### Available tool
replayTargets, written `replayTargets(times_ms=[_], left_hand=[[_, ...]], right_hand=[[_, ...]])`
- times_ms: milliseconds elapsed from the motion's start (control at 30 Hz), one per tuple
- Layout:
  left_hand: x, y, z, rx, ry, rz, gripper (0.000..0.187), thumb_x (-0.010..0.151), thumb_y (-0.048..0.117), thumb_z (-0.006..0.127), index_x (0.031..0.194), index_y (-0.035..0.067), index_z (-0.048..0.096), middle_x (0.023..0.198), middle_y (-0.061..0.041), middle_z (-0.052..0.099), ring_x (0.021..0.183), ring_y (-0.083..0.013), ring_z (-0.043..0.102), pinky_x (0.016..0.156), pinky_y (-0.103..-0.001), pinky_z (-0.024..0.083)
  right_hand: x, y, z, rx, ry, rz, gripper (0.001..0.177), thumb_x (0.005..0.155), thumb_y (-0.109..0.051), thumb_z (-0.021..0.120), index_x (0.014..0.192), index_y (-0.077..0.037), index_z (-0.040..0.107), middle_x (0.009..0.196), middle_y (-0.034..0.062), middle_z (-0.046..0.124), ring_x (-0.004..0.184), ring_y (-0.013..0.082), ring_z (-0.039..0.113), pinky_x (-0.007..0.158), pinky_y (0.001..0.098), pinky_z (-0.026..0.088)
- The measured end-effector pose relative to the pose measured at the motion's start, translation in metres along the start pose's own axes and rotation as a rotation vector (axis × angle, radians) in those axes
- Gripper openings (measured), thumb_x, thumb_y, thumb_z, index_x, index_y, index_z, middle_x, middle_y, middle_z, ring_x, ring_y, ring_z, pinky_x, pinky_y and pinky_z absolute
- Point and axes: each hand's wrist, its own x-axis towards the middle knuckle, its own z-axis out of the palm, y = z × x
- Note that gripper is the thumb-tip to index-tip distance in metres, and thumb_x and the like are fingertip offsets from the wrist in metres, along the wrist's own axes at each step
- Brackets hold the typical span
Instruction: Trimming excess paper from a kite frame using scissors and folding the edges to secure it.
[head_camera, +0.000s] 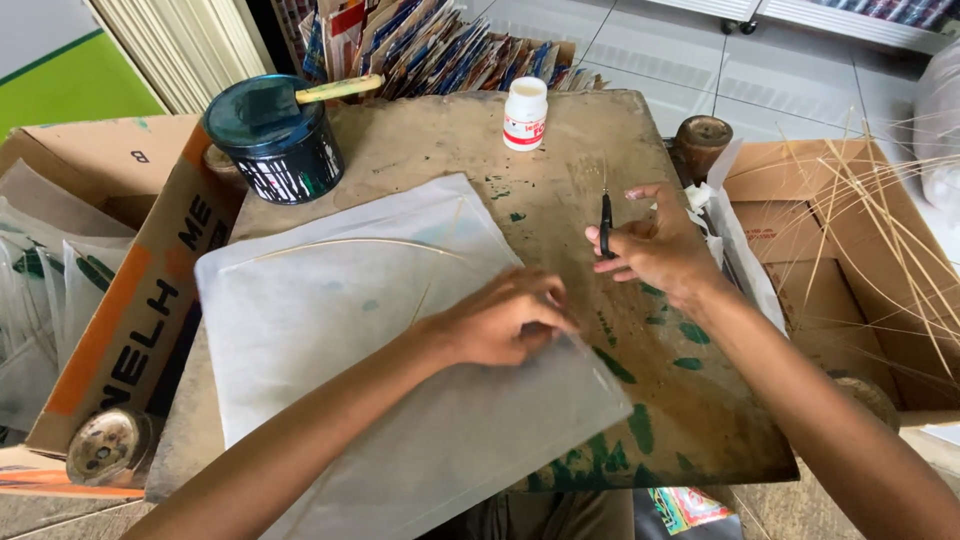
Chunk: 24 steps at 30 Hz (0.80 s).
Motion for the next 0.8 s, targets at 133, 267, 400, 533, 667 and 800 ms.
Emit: replayTargets(times_ms=[133, 267, 400, 533, 667, 800], left_hand=[[0.002, 0.003, 0.000, -0.201, 0.031, 0.018, 0.026, 0.087, 0.002, 0.065, 0.109, 0.012, 0.076, 0.099, -0.007, 0.066, 0.102, -0.0323, 0.066, 0.094, -0.050, 0.049], [0.007, -0.018, -0.019, 0.178, 0.315, -0.361, 0.023, 0.085, 0.027, 0.070, 0.106, 0.017, 0.071, 0.103, -0.005, 0.060, 0.105, -0.0268, 0.063, 0.097, -0.050, 0.048], [0.019, -0.001, -0.036, 0.270, 0.127, -0.852, 0.047, 0.088, 0.054, 0.064, 0.102, 0.010, 0.066, 0.100, -0.010, 0.060, 0.105, -0.0319, 0.064, 0.101, -0.055, 0.043], [0.025, 0.010, -0.021, 0.271, 0.088, -0.911, 0.035, 0.085, 0.046, 0.065, 0.085, 0.012, 0.066, 0.089, -0.008, 0.064, 0.096, -0.0356, 0.067, 0.097, -0.054, 0.040], [0.022, 0.016, -0.012, 0.315, 0.074, -0.885, 0.033, 0.083, 0.045, 0.061, 0.074, 0.014, 0.067, 0.074, -0.008, 0.067, 0.082, -0.0346, 0.070, 0.090, -0.051, 0.040], [0.011, 0.046, -0.018, 0.276, 0.007, -0.807, 0.029, 0.083, 0.034, 0.059, 0.077, 0.008, 0.069, 0.071, -0.014, 0.068, 0.081, -0.0375, 0.070, 0.094, -0.051, 0.041]], right_hand=[[0.000, -0.002, 0.002, 0.003, 0.020, -0.032, 0.077, 0.085, -0.021, 0.083, 0.140, -0.003, 0.031, 0.092, 0.0233, 0.068, 0.085, 0.0428, 0.073, 0.075, 0.0556, 0.058], [0.005, 0.003, 0.009, -0.023, 0.061, -0.077, 0.072, 0.085, -0.020, 0.082, 0.138, -0.003, 0.038, 0.087, 0.0187, 0.068, 0.077, 0.0386, 0.075, 0.069, 0.0484, 0.061], [0.015, 0.011, 0.013, -0.001, 0.023, -0.078, 0.076, 0.085, -0.025, 0.083, 0.140, -0.009, 0.034, 0.087, 0.0166, 0.067, 0.068, 0.0345, 0.074, 0.055, 0.0390, 0.061], [0.011, 0.007, 0.015, -0.018, 0.020, -0.080, 0.073, 0.085, -0.019, 0.082, 0.140, -0.009, 0.036, 0.089, 0.0171, 0.069, 0.063, 0.0323, 0.074, 0.050, 0.0351, 0.060], [0.009, 0.008, 0.017, -0.042, -0.002, -0.057, 0.070, 0.085, -0.018, 0.080, 0.139, -0.011, 0.036, 0.089, 0.0151, 0.068, 0.060, 0.0283, 0.073, 0.045, 0.0299, 0.055], [0.001, -0.003, 0.025, -0.065, 0.001, -0.027, 0.069, 0.083, -0.016, 0.078, 0.139, -0.015, 0.037, 0.094, 0.0142, 0.067, 0.064, 0.0281, 0.074, 0.050, 0.0343, 0.056]])
